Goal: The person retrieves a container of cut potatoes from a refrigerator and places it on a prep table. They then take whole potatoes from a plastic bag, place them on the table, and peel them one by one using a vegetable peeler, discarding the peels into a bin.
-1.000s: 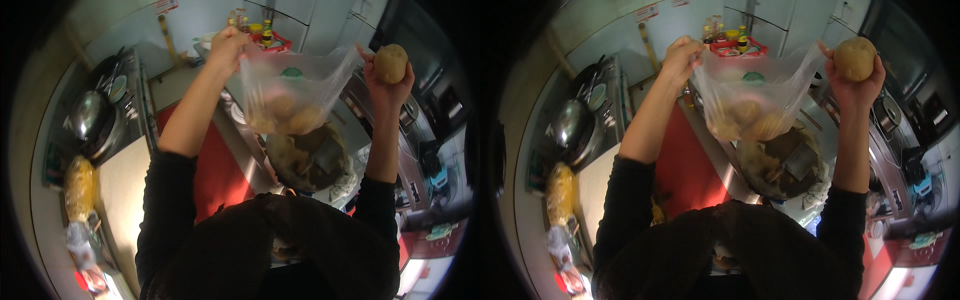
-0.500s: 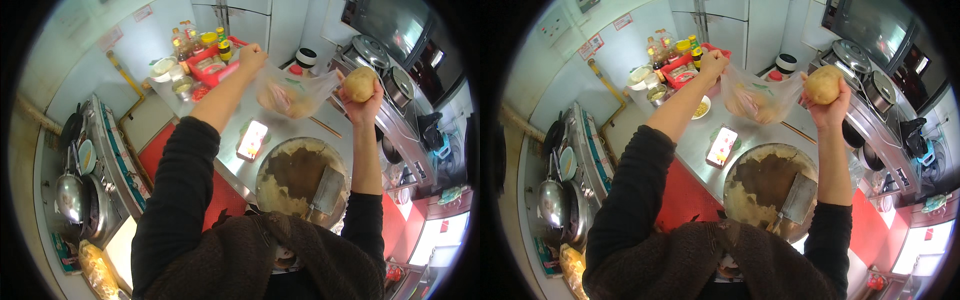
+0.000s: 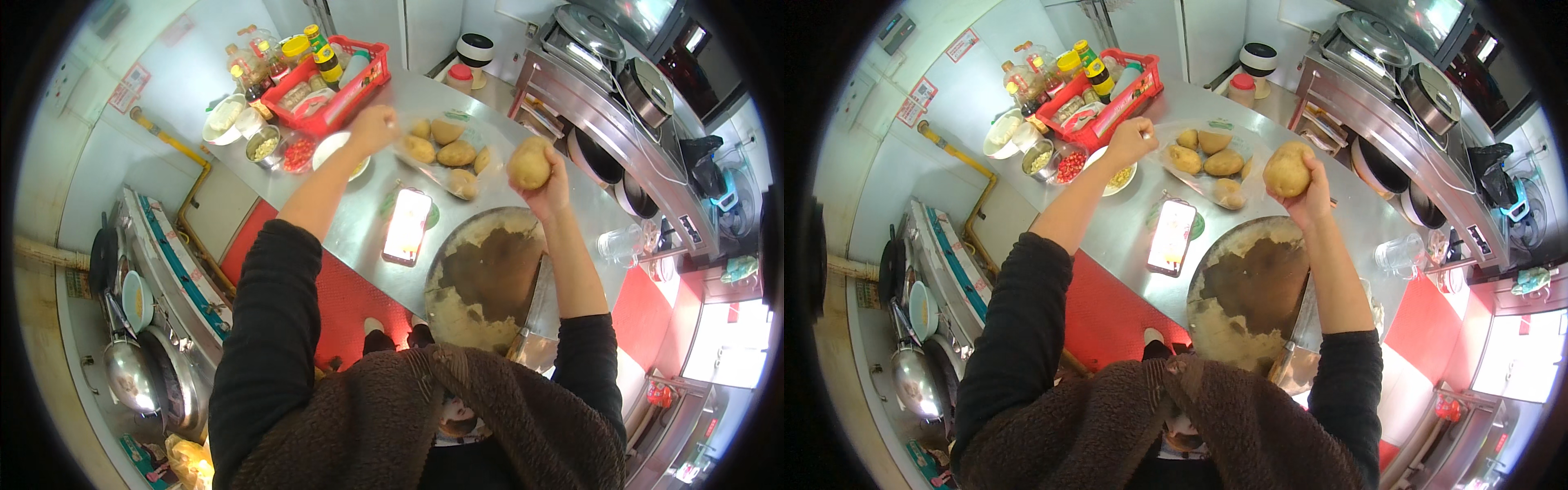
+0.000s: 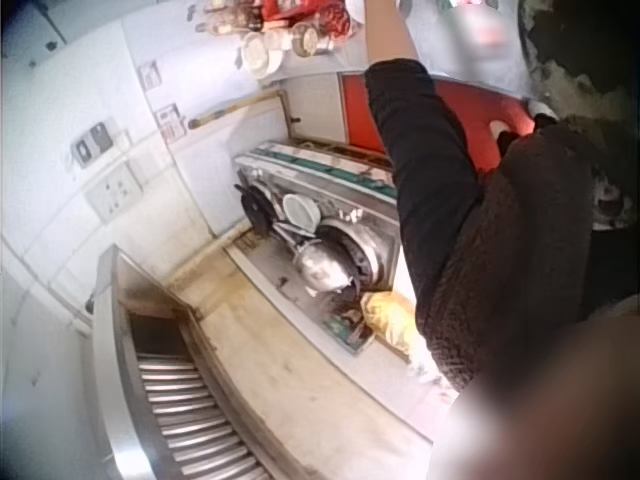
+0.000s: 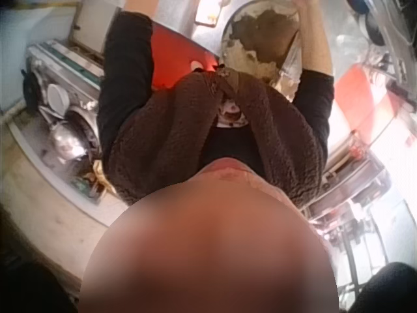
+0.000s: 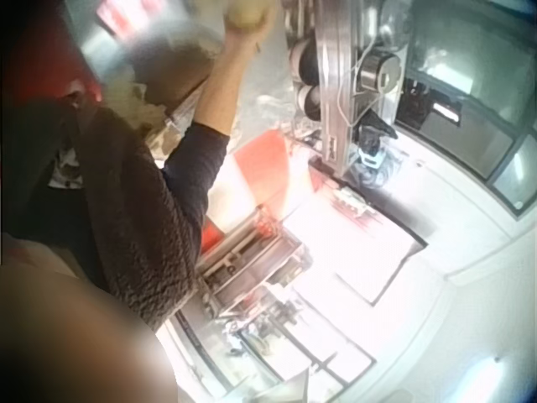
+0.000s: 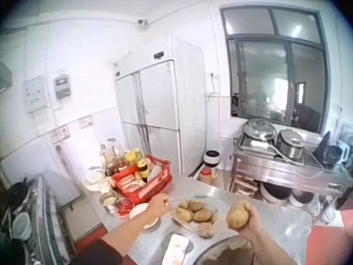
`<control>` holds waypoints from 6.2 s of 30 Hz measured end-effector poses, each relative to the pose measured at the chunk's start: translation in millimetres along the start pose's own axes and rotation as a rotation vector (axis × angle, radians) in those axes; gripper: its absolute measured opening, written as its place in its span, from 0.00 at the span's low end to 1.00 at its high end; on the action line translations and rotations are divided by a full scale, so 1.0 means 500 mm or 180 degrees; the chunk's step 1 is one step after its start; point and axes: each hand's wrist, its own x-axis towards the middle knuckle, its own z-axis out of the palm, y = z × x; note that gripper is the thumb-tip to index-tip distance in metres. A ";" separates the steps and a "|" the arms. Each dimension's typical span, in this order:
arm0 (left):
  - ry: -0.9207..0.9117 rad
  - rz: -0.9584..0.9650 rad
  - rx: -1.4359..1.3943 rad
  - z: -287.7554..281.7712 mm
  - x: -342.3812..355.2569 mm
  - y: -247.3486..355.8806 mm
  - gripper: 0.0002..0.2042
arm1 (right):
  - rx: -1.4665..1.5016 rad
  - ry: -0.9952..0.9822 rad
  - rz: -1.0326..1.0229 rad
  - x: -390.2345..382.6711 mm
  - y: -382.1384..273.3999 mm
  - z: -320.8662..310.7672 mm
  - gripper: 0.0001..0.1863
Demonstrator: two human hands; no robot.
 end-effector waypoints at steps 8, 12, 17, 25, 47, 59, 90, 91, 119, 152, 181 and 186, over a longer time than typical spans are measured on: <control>-0.0550 -0.0163 -0.0263 -0.023 -0.062 -0.006 0.14 | -0.0331 0.0035 -0.0114 -0.050 0.072 -0.044 0.23; -0.0834 -0.0295 -0.0458 -0.047 -0.076 0.004 0.20 | -0.0480 0.0421 -0.0264 -0.072 0.070 -0.041 0.23; -0.0400 -0.0072 -0.0504 -0.076 -0.149 0.038 0.20 | -0.0842 0.0548 -0.0755 -0.121 0.091 0.023 0.24; -0.0488 -0.1238 -0.3231 -0.109 -0.502 0.098 0.26 | -0.1595 -0.0797 0.0256 -0.208 0.368 0.242 0.25; 0.3300 -0.4713 -0.5495 0.384 -1.257 -0.188 0.25 | -0.4464 0.0550 0.2407 0.021 1.186 -0.321 0.16; 0.3152 -0.4486 -0.6726 0.576 -1.265 -0.106 0.29 | -0.8341 0.0529 0.0726 0.353 1.167 -0.523 0.19; 0.1035 -0.2662 -0.5091 -0.277 -0.919 -0.230 0.33 | -0.3370 -0.1350 0.0023 -0.283 0.531 0.346 0.15; 0.0814 -0.2459 -0.5113 -0.280 -0.866 -0.190 0.35 | -0.3653 -0.1035 -0.0337 -0.304 0.469 0.322 0.14; -0.4778 -0.3464 -0.4282 0.652 -0.469 0.980 0.27 | -0.0305 0.1718 -0.1785 -0.832 -0.131 -0.499 0.13; -0.3647 -0.3679 -0.5123 0.807 -0.438 1.009 0.24 | 0.0157 0.0929 -0.0773 -0.742 -0.208 -0.715 0.13; -0.3618 -0.3585 -0.4432 0.804 -0.427 1.008 0.23 | 0.0044 0.1133 -0.0844 -0.732 -0.223 -0.749 0.10; -0.3704 -0.3293 -0.4433 0.770 -0.436 0.999 0.23 | -0.0505 0.1954 -0.1370 -0.709 -0.220 -0.821 0.10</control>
